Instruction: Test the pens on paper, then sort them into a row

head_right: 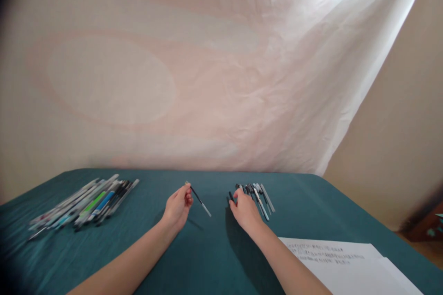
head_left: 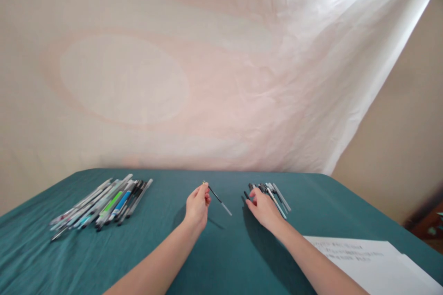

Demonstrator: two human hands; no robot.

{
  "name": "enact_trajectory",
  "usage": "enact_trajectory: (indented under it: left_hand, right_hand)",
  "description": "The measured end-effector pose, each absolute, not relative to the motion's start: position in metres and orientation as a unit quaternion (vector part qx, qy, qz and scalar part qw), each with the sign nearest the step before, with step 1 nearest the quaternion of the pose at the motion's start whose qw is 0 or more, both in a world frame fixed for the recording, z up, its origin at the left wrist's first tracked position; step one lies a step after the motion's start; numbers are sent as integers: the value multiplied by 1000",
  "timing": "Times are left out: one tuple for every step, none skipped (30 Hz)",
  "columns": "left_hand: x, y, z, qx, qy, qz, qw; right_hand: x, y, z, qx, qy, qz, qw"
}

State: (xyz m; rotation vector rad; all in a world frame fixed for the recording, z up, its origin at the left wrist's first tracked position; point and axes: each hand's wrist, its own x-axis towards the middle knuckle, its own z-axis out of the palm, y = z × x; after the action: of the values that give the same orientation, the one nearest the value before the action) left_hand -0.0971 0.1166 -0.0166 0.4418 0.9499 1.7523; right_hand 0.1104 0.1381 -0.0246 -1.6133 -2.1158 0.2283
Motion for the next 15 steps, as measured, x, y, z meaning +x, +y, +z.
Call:
enact_trajectory:
  left_hand:
    - [-92,114,-17,189,391,718,543]
    - [-87,111,-18,194,385,705,563]
    - [-83,108,-18,200,379,692,581]
    - [-79,105,-18,208,372,681,596]
    - [-76,103,-18,218,366,671,607]
    - [-73,100,-18,230,361,663,614]
    - [-71,98,-18,242,359,657,618]
    - [-69,96,-18,254,359,651,619]
    - [-68,95,-19,263,362,646,619]
    - [-67,94,-20,272,365,641,618]
    - [-66,93,-21,279,368,637,617]
    - [-66,93,-21,286,371,634,616]
    - [-65,93,-23,292,373,631,615]
    - [-65,94,-24,299,374,628,613]
    - [-65,94,-25,304,376,625,612]
  right_hand:
    - [111,143,-25,-597,-766,66,227]
    - [111,147,-24,-605,-764,50,220]
    - [111,150,-24,-610,-763,36,210]
    - [111,153,-23,-614,-763,24,201]
    - [110,156,-23,-615,-764,14,192]
    - [109,158,-23,-616,-766,6,185]
    - [109,159,-23,-616,-767,-1,178]
    - [108,160,-23,-617,-768,-7,171]
    - [108,161,-24,-618,-768,-13,164]
    - [107,161,-24,-620,-768,-20,157]
    - [107,161,-25,-622,-768,-28,151]
    - [108,160,-25,-624,-766,-38,148]
    - [108,158,-24,-626,-764,-48,149]
    - [108,156,-22,-625,-763,-58,154]
    - [108,154,-20,-622,-762,-65,166]
